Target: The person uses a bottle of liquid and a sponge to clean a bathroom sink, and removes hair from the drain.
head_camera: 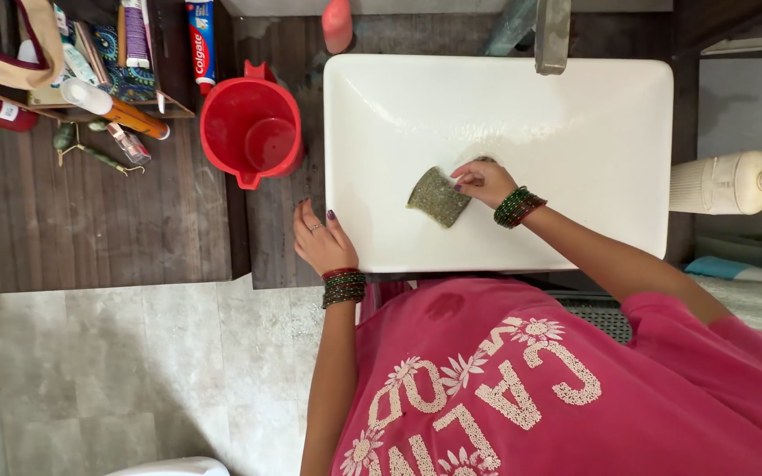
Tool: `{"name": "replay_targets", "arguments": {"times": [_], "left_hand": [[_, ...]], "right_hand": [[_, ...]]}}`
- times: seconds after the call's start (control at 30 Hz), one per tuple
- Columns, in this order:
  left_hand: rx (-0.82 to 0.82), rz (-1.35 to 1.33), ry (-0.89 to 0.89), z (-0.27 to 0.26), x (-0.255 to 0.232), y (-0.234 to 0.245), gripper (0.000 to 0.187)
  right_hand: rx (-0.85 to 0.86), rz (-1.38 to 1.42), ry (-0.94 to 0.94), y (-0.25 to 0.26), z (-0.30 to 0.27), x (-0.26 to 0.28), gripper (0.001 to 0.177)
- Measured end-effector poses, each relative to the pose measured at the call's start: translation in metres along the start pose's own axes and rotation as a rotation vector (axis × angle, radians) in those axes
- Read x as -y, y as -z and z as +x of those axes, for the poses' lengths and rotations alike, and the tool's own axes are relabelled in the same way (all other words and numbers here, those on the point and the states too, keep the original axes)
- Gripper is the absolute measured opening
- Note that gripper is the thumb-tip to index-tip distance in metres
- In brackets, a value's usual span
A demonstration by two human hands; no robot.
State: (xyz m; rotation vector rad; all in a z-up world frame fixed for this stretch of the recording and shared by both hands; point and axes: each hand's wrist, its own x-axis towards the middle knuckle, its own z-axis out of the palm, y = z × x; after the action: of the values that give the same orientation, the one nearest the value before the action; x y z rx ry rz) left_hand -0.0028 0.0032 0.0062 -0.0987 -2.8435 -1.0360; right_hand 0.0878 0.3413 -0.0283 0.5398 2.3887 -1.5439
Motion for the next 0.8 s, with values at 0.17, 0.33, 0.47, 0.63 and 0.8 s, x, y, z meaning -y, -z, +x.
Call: {"name": "replay_targets", "arguments": {"times": [0.17, 0.33, 0.47, 0.63, 0.8], "left_hand": [[0.003, -0.008, 0.001, 0.0, -0.002, 0.001, 0.049], [0.008, -0.007, 0.003, 0.0, -0.001, 0.0, 0.051], [0.012, 0.0, 0.009, -0.001, 0.0, 0.0, 0.052], [0.007, 0.001, 0.019, -0.001, 0.0, 0.0, 0.05], [0.002, 0.011, 0.03, 0.001, 0.001, -0.001, 0.048]], "right_hand": [[-0.114, -0.168, -0.029, -0.003, -0.017, -0.003, 0.026], [-0.152, -0.496, 0.132, -0.016, -0.034, 0.009, 0.03], [0.006, -0.578, 0.263, -0.035, -0.035, 0.019, 0.054], [0.114, -0.913, 0.456, -0.042, -0.006, 0.001, 0.051], [-0.171, -0.556, 0.207, -0.013, 0.075, 0.03, 0.048]]}}
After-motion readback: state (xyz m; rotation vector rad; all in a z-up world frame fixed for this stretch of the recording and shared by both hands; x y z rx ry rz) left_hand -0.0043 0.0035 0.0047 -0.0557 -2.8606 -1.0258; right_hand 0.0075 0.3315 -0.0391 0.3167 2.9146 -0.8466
